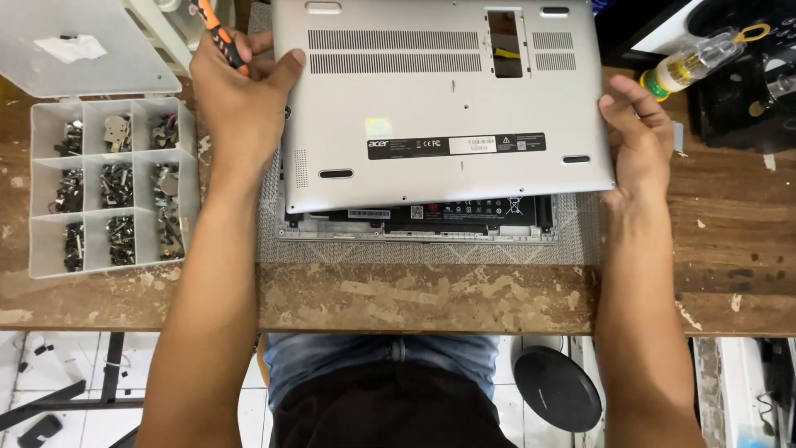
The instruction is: The person repairs a laptop at a workbench. They use a screwdriver to unscrew components on the exposed motherboard, lift off the bottom cover and set it aside, then continue unscrewing and adjusting internal parts including the fan area, handling small screws between the board and a parts organizer.
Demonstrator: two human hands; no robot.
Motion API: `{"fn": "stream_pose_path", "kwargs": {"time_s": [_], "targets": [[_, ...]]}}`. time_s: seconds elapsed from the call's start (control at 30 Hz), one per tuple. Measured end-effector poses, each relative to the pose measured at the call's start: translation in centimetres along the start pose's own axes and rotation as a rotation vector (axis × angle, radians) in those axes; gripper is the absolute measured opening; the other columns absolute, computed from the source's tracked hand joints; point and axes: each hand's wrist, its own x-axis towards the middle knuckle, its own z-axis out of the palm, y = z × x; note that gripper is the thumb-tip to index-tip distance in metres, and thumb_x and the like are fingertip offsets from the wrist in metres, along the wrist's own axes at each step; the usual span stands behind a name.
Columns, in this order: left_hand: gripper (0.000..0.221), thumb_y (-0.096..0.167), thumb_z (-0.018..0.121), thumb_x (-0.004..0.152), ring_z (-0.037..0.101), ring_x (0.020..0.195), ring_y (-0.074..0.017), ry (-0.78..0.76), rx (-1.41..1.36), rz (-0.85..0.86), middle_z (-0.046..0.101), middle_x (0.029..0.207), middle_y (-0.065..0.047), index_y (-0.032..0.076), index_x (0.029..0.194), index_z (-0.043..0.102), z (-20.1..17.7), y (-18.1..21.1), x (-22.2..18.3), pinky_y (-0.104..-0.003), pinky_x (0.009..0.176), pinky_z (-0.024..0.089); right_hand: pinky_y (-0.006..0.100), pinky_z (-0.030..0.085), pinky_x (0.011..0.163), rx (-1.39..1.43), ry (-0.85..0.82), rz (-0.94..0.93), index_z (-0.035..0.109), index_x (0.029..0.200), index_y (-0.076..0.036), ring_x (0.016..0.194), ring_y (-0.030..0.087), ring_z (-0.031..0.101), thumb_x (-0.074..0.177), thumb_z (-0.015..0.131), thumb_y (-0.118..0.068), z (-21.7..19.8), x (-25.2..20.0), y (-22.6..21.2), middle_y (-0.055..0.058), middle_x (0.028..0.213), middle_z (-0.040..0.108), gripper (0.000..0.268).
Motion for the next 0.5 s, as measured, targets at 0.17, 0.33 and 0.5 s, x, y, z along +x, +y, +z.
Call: {"fn": "stream_pose_path", "kwargs": {"time_s": [0.17,0.33,0.5], "targets": [[0.048,-0.013,0.075,0.091,0.073,0.094,-0.0200,-0.153,-0.320,0.043,0.068,0.129,-0.025,0.018,0.090,0.037,0.3,0.2,0.0,-0.031,0.078,0.058,0.025,0.060,0.070,0.018,0.054,0.021,0.072,0.111,-0.014,0.081,0.011,0.071,0.088,0.079,-0.009,-0.3,0.4,0.1,0.000,0.095,0.074,0.026],[0.046,-0.018,0.066,0.096,0.065,0.120,-0.0247,-0.277,-0.409,0.165,0.056,0.147,-0.024,0.016,0.096,0.035,0.3,0.3,0.4,-0.034,0.100,0.053,0.024,0.063,0.078,-0.002,0.037,-0.136,0.072,0.113,-0.012,0.085,0.010,0.072,0.090,0.083,-0.010,-0.1,0.9,1.1,-0.001,0.097,0.074,0.026],[0.055,-0.027,0.069,0.092,0.045,0.093,-0.0150,-0.145,-0.188,0.284,0.062,0.134,-0.011,0.017,0.095,0.037,0.3,-0.1,1.4,-0.028,0.087,0.042,0.023,0.059,0.093,-0.125,-0.097,-0.601,0.065,0.115,-0.004,0.099,0.014,0.070,0.102,0.071,0.011,1.0,1.3,2.4,0.007,0.107,0.072,0.020]]}}
